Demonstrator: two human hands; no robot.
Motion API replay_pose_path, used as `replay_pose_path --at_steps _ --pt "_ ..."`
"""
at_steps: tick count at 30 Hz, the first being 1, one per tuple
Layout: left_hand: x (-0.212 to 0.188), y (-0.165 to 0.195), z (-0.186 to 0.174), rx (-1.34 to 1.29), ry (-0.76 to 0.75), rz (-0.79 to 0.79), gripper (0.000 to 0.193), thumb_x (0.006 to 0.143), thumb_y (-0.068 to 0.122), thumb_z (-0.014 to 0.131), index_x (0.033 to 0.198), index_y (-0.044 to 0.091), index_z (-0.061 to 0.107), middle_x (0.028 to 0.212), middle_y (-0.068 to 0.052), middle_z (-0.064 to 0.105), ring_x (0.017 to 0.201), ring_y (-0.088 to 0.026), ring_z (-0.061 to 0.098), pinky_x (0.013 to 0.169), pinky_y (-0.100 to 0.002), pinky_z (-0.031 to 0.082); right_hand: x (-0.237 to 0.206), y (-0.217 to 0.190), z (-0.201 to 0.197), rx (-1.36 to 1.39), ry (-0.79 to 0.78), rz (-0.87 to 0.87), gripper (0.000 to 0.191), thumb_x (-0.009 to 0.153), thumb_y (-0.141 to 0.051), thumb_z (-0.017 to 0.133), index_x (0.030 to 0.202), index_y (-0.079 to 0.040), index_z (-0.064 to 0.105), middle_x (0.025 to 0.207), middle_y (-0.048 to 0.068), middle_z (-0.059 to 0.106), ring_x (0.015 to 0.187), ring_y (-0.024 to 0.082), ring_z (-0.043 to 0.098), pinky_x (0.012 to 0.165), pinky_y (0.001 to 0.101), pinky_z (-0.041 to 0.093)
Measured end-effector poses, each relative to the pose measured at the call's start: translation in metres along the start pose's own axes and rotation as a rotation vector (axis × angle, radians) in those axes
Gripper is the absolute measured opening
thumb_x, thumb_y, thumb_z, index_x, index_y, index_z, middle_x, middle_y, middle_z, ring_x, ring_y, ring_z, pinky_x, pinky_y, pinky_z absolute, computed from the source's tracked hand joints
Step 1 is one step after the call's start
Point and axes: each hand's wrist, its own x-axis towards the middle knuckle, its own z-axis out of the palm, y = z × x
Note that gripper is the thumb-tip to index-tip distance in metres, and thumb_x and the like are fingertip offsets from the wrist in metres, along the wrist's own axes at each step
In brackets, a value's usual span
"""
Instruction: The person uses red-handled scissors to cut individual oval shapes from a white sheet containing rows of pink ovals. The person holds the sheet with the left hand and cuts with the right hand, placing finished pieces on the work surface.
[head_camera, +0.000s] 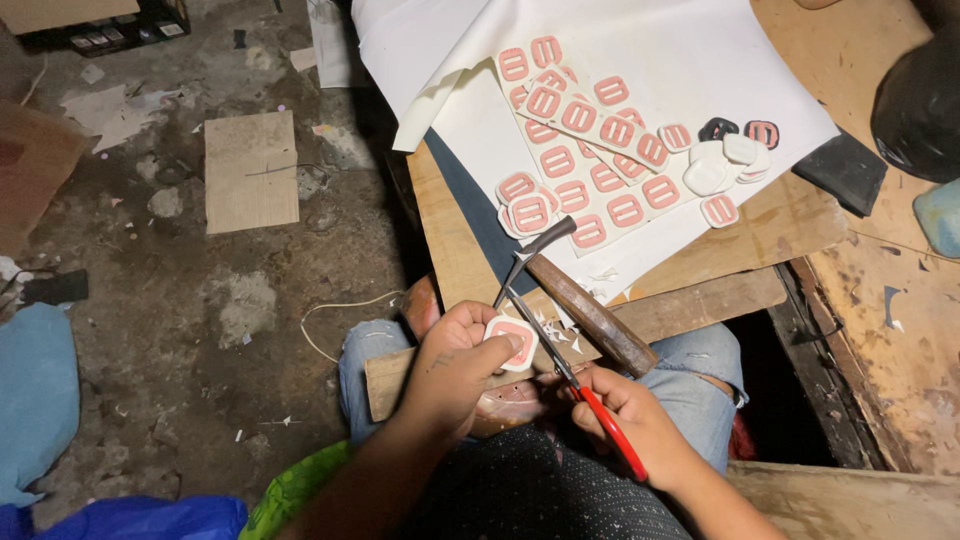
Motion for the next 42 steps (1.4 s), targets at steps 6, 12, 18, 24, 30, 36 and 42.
replay_pose_path --at_steps 6,12,18,24,30,36,42 --pt "0.003 0.006 -0.006 0.127 -0.039 0.025 0.03 0.085 -0.007 0.061 0.114 -0.007 0.053 0.1 -0.019 0.073 0.087 -0.019 0.071 0.079 -0.03 0.058 -0.001 0.007 -0.015 -0.079 0.003 -0.015 0.015 0.089 -0.014 0.074 0.097 -0.003 0.067 0.071 -0.004 0.06 0.058 0.004 0.048 0.05 0.0214 0.037" --pt "0.006 0.004 -0.008 0.069 -0.026 0.132 0.038 0.084 -0.005 0.066 0.12 -0.003 0.054 0.108 -0.012 0.071 0.095 -0.015 0.07 0.085 -0.03 0.059 0.004 0.011 -0.011 0.001 0.015 -0.028 0.02 0.089 -0.016 0.07 0.105 -0.003 0.066 0.074 -0.003 0.06 0.057 0.006 0.049 0.051 0.0224 0.039" --pt "0.004 -0.001 -0.01 0.01 -0.048 0.139 0.022 0.091 -0.002 0.065 0.11 -0.006 0.055 0.101 -0.017 0.072 0.089 -0.018 0.07 0.081 -0.031 0.058 0.006 0.006 -0.005 -0.013 -0.056 -0.146 0.035 0.096 -0.027 0.059 0.123 -0.005 0.06 0.074 0.001 0.059 0.064 0.012 0.058 0.06 0.0268 0.049" --pt "0.0 -0.004 -0.001 -0.097 -0.032 0.134 0.015 0.091 -0.005 0.062 0.102 -0.002 0.053 0.096 -0.02 0.07 0.082 -0.023 0.068 0.076 -0.039 0.057 0.007 0.007 0.0 -0.057 -0.091 -0.169 0.039 0.097 -0.033 0.059 0.124 -0.004 0.06 0.083 0.003 0.06 0.072 0.013 0.059 0.067 0.0277 0.05" --pt "0.0 -0.01 0.009 -0.303 -0.023 0.129 0.014 0.093 0.0 0.061 0.102 0.004 0.051 0.107 -0.015 0.068 0.097 -0.021 0.067 0.093 -0.04 0.056 0.008 0.008 0.005 -0.042 -0.102 -0.241 0.042 0.098 -0.033 0.058 0.128 -0.002 0.058 0.092 0.002 0.06 0.081 0.013 0.059 0.074 0.0286 0.052" --pt "-0.002 -0.018 0.014 -0.392 0.032 0.046 0.014 0.095 0.001 0.063 0.103 0.008 0.053 0.108 -0.012 0.068 0.1 -0.021 0.067 0.096 -0.039 0.054 0.011 0.005 0.01 -0.128 -0.022 -0.256 0.041 0.099 -0.032 0.057 0.126 -0.001 0.059 0.09 0.003 0.06 0.081 0.014 0.059 0.076 0.028 0.051" --pt "-0.003 -0.028 0.021 -0.465 0.049 0.036 0.011 0.094 0.002 0.061 0.102 0.007 0.054 0.106 -0.014 0.069 0.098 -0.023 0.068 0.095 -0.04 0.056 0.013 0.002 0.014 -0.073 -0.013 -0.286 0.042 0.099 -0.032 0.056 0.128 -0.001 0.059 0.089 0.003 0.058 0.079 0.014 0.057 0.074 0.0272 0.05"
